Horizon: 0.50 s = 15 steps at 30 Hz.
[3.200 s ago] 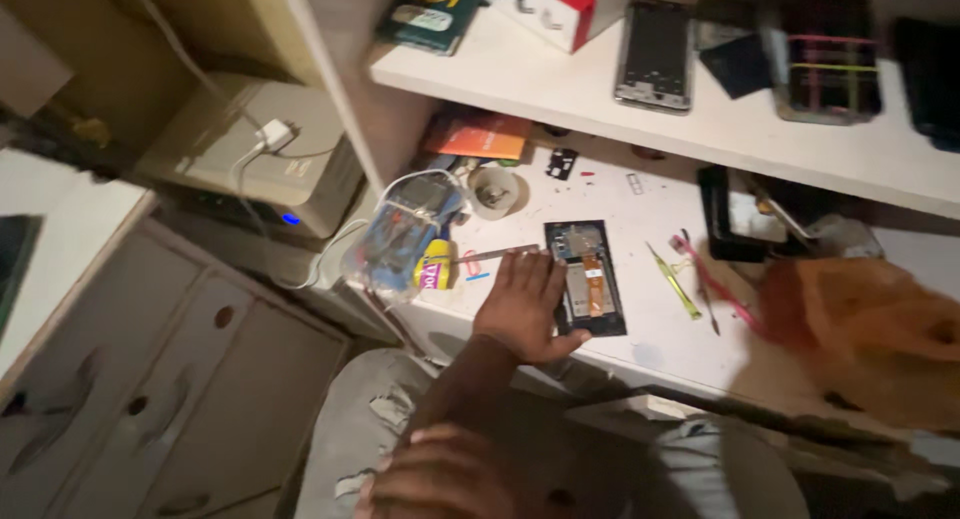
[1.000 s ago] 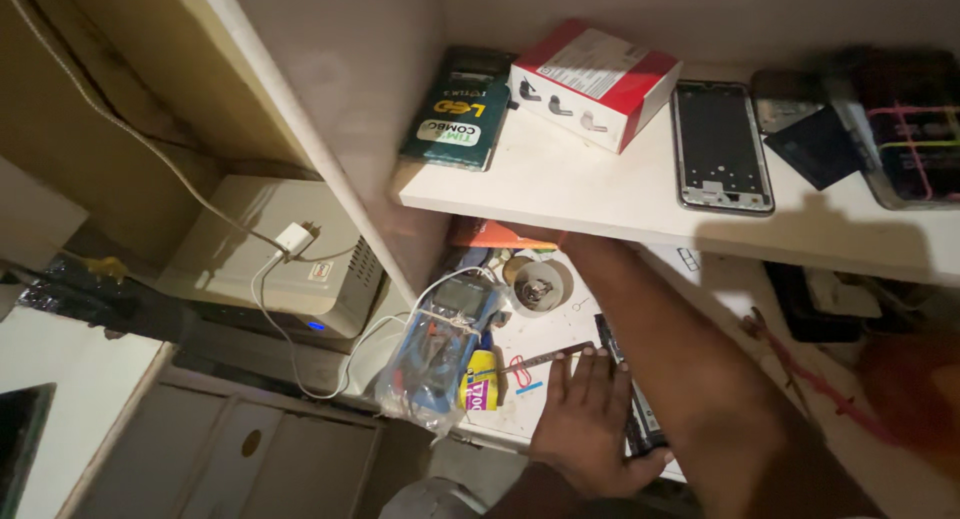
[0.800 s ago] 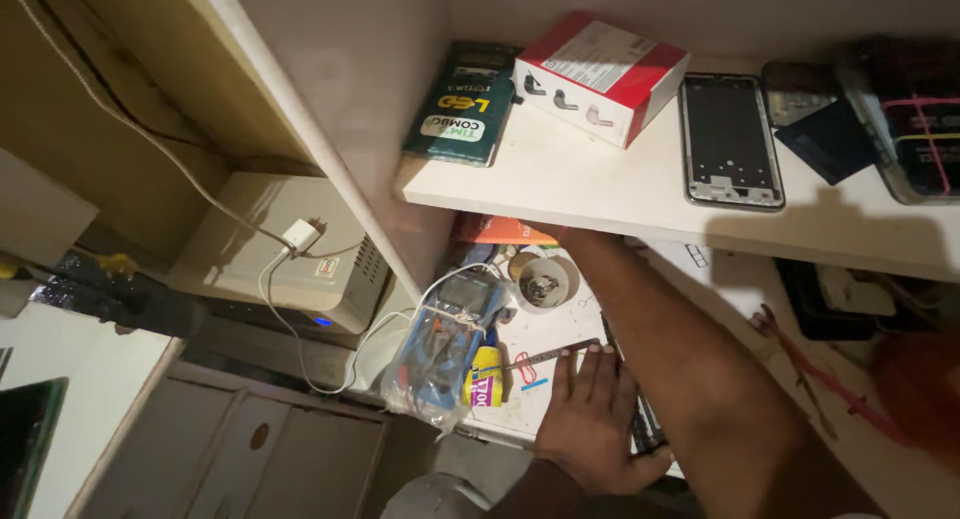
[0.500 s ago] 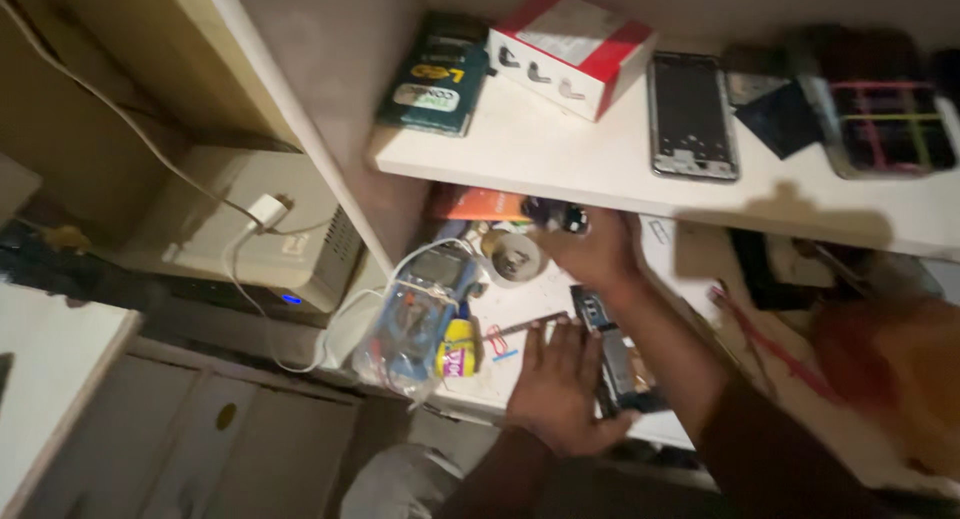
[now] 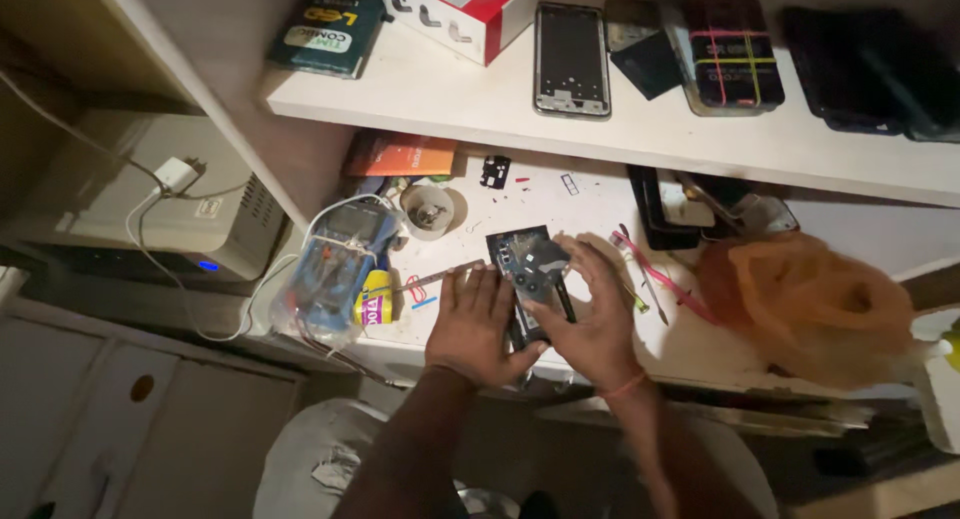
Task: The person disassembles a smartphone on a workbench, removing the back cover and internal components. They use a small screwdriver and a plastic pry tool to detach parts and place them on the table. The person then reassembles the phone by reinserting components and securing the back cover.
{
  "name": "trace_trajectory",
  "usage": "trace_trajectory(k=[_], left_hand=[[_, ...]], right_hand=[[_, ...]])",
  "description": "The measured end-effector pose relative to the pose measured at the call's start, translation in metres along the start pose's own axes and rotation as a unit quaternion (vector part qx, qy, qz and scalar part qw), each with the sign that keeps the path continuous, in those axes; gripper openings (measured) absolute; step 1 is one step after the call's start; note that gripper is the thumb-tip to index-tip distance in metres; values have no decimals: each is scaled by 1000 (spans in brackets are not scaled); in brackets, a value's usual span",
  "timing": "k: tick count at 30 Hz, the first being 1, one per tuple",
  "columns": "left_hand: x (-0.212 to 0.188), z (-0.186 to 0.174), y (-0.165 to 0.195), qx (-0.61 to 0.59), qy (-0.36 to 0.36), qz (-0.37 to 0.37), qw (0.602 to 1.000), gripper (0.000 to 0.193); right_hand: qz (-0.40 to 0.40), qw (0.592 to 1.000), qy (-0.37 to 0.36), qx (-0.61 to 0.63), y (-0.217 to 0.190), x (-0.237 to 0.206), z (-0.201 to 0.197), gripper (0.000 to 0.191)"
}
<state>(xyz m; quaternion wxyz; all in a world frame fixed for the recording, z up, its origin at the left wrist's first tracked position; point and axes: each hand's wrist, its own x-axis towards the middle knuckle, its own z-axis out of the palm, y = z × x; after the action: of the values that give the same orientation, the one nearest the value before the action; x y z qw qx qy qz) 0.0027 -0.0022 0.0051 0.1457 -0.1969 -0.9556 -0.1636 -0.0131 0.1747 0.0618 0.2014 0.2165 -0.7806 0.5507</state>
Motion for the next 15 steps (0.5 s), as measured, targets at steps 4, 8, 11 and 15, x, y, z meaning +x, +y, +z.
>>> trace_trajectory(k=[4,8,11,15], left_hand=[[0,2,-1,-4,2,0,1000,101],[0,4,-1,6,-5,-8,1000,101],[1,4,-1,15,9,-2,1000,103],[0,5,-2,2,15,-2,1000,102]], right_hand=[[10,996,-8,-83,-2,3,-6,79],[17,991,34,-130,3,12,-17,77],[29,992,59,-105,16,14,-23,76],[28,993,73,-85,36,8,-17,67]])
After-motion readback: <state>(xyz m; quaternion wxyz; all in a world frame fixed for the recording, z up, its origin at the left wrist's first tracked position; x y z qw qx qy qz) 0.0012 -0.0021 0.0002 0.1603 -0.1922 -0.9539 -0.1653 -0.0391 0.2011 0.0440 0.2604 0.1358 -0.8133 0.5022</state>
